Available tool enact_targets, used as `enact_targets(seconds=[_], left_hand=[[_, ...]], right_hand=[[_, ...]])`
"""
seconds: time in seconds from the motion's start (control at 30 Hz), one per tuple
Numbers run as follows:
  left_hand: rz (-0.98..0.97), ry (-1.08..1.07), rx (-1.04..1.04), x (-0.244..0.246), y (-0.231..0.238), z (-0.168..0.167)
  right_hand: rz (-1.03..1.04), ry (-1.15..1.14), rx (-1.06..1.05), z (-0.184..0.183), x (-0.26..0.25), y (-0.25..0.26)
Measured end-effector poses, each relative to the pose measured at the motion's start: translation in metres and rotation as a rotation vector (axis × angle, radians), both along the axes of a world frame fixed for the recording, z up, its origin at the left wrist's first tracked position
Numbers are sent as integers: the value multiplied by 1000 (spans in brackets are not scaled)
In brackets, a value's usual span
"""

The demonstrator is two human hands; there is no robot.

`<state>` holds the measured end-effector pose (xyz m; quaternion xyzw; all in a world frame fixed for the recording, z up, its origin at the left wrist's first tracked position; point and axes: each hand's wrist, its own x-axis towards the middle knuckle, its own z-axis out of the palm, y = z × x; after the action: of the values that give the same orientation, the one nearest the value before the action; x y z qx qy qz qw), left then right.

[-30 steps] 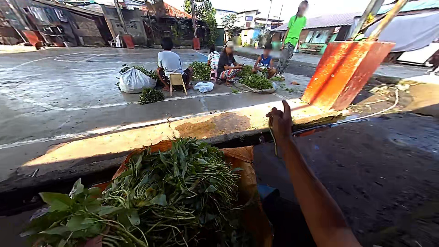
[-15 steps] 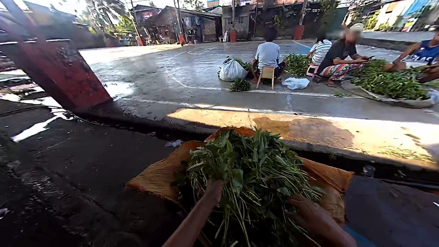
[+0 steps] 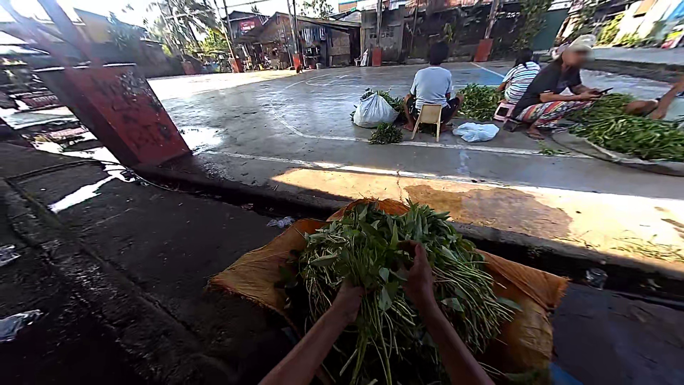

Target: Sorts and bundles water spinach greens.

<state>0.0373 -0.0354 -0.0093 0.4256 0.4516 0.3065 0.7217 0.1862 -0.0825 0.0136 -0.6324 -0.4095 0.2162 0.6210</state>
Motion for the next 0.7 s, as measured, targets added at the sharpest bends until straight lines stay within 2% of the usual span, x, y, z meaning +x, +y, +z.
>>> enact_targets(seconds=[0.2,0.4,0.5,0.7], left_hand=[[9,-89,-64,-1,0,-2],[-25,-74,-43,-1,1,-6],[-55,-42,-24,-1,0,-7],[-192,5,13,-1,0,-3]], right_hand=[[26,-10,-21,-12,-4,-5],[16,-470,23,-32,-4,-10],[34,-577,-106,-26,-6,-16],[76,-697,-206,-26,1,-15]])
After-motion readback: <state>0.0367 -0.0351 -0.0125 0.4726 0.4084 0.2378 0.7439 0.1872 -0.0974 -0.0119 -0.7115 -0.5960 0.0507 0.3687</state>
